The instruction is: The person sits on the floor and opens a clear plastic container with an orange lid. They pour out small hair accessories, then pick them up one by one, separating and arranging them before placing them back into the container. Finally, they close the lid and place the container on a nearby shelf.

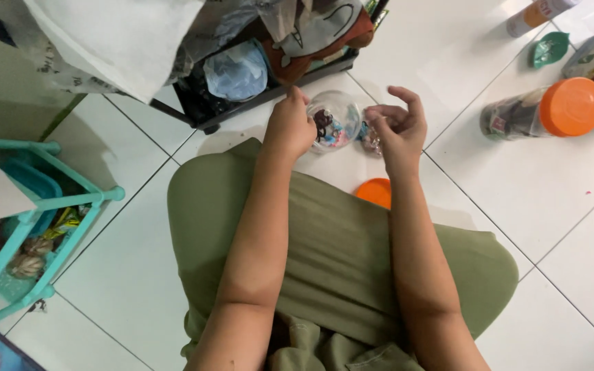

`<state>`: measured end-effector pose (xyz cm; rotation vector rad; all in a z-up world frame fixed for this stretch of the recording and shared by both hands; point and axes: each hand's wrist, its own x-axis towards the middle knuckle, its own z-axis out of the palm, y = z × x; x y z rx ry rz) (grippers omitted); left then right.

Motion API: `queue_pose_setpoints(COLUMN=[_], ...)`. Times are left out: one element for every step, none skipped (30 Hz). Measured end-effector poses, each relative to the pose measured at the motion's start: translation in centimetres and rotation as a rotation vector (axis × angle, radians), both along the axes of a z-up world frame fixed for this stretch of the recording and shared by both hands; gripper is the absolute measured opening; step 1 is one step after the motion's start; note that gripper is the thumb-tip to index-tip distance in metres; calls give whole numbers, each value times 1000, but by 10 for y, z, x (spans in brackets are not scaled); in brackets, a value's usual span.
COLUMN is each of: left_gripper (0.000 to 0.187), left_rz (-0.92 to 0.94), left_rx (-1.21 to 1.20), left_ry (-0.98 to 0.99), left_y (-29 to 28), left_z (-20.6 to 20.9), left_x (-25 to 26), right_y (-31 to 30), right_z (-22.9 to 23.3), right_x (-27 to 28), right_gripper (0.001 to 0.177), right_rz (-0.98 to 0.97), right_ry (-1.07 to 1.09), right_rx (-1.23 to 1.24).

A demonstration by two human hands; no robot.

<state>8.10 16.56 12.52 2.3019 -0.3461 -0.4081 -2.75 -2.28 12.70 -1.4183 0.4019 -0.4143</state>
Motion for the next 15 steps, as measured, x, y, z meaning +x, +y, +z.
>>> queue_pose_setpoints(left_gripper=[31,29,29,29,28,27,25,24,25,25,26,26,25,25,23], left_rz=[5,11,34,56,78,111,144,177,180,184,183,193,200,206,221], left_rx=[-15,-29,-33,-36,-39,-58,-77,-97,-113,-130,-149,-126,-102,-77,-65], left_ry=[-55,-111,-128,-145,-161,-140,-120,-99,-156,-213,-268,-280,-295,-310,-289], left_y=[-4,-7,-7,-7,-6,-5,-4,-3,-2,-1,-2,-2,-2,-3,-4], left_z=[-2,-3,-3,-3,-2,0,3,6,10,15,20,26,34,42,50], left_x=[1,0,0,1,-1,-2,-3,-4,-5,-7,-8,-9,-10,-11,-13], right_y=[2,6,14,22,27,31,32,31,29,24,15,2,-13,-32,-51], right_z=[13,25,33,38,42,44,45,44,42,38,33,29,24,20,15], right_x=[0,1,5,9,12,15,16,16,15,13,10,7,2,-6,-16], right_gripper=[47,46,45,44,43,43,42,41,40,39,35,32,29,26,24], right_rz=[64,63,63,62,74,86,98,107,116,125,112,98,82,77,75], right_ry=[-35,18,71,124,127,131,135,116,97,79,77,74,69,59,51], right_rx=[-41,-174,-303,-431,-469,-506,-545,-472,-400,-327,-285,-244,-201,-199,-194])
